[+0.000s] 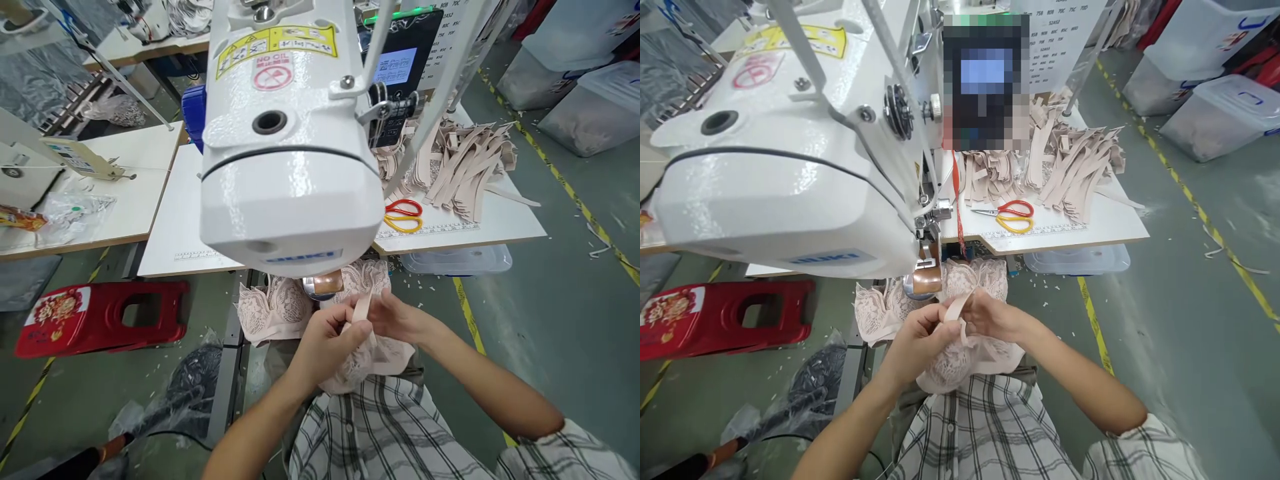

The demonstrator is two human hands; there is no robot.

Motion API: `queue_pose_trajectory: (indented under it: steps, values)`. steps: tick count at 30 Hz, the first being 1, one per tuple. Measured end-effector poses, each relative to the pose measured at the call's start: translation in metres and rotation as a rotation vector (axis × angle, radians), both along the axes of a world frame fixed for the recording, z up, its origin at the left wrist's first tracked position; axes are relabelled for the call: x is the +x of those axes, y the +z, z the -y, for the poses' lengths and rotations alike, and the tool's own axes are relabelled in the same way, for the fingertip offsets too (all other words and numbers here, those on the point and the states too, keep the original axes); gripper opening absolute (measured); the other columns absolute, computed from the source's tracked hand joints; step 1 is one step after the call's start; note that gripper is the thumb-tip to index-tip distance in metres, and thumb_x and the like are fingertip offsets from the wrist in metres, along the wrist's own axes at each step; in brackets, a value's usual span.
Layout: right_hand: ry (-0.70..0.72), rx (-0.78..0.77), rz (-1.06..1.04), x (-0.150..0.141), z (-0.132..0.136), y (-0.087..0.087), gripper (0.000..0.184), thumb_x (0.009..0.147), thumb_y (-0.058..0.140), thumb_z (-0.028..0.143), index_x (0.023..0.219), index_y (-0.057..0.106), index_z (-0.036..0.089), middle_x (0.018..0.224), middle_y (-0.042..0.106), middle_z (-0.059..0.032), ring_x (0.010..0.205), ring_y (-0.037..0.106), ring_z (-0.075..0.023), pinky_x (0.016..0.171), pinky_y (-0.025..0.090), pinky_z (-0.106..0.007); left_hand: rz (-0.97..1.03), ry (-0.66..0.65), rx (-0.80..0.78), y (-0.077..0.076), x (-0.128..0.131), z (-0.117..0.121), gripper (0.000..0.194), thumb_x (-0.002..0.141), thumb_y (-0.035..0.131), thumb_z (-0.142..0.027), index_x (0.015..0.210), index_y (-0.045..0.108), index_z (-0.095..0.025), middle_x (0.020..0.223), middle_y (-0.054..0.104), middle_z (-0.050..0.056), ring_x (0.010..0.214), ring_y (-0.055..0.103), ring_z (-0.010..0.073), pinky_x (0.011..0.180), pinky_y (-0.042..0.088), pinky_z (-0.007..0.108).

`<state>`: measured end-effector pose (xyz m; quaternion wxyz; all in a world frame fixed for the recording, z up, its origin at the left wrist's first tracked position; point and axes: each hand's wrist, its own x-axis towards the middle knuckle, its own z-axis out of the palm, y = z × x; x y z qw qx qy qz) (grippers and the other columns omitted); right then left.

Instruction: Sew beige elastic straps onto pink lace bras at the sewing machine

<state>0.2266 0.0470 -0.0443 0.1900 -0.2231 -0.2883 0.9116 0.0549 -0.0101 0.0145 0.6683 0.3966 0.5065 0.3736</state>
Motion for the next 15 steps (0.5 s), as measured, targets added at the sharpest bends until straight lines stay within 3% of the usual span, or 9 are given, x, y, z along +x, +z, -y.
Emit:
queue_pose_trajectory:
  steps: [2,5,8,11,13,15]
  values:
    - [0.064,0.015,0.056,0.001,0.002,0.003,0.072,0.065,0.071,0.078,0.1,0.073,0.015,0.094,0.069,-0.0077,0.09,0.064,-0.0178,0.077,0.049,-0.028,-0.104,-0.053,0.074,0.002,0.002,0.0,0.04,0.081,0.067,-0.047,0.06,0.051,-0.017,0.061,0.05,-0.003,0.058,0.042,0.0097,0.056,0.034,0.022]
    - [-0.131,0.07,0.218,-0.001,-0.004,0.016,0.05,0.07,0.079,0.062,0.092,0.074,0.017,0.077,0.066,-0.0015,0.072,0.06,-0.0119,0.068,0.047,-0.024,-0.222,-0.101,0.166,0.003,0.004,-0.003,0.036,0.088,0.061,-0.04,0.061,0.054,-0.017,0.058,0.052,-0.003,0.055,0.044,0.0095,0.052,0.035,0.021]
    - [-0.344,0.227,0.342,-0.009,-0.024,0.028,0.038,0.072,0.081,0.052,0.09,0.076,0.019,0.068,0.062,0.0026,0.059,0.053,-0.008,0.058,0.044,-0.021,-0.47,-0.093,0.516,0.0,-0.004,-0.006,0.024,0.095,0.051,-0.029,0.083,0.068,-0.017,0.073,0.068,0.003,0.066,0.06,0.0133,0.06,0.046,0.022]
    - [-0.407,0.456,0.39,-0.019,-0.047,0.035,0.037,0.071,0.08,0.049,0.092,0.076,0.019,0.071,0.064,0.0019,0.058,0.053,-0.0092,0.055,0.045,-0.023,-0.869,0.026,0.879,-0.007,-0.02,-0.008,0.029,0.098,0.044,-0.019,0.113,0.068,-0.02,0.097,0.074,0.007,0.084,0.069,0.0154,0.069,0.05,0.021]
    - [-0.375,0.587,0.414,-0.026,-0.059,0.039,0.034,0.071,0.08,0.047,0.09,0.074,0.019,0.072,0.065,0.0009,0.059,0.054,-0.011,0.056,0.047,-0.025,-1.117,0.142,0.917,-0.011,-0.03,-0.008,0.03,0.099,0.045,-0.019,0.118,0.068,-0.023,0.103,0.074,0.008,0.085,0.069,0.0151,0.065,0.049,0.02]
    - [-0.349,0.71,0.442,-0.032,-0.066,0.043,0.029,0.073,0.077,0.045,0.085,0.072,0.02,0.075,0.066,-0.0005,0.063,0.058,-0.0138,0.059,0.05,-0.027,-1.255,0.225,0.843,-0.013,-0.036,-0.007,0.028,0.098,0.048,-0.023,0.115,0.071,-0.025,0.101,0.072,0.007,0.079,0.068,0.0147,0.057,0.046,0.02]
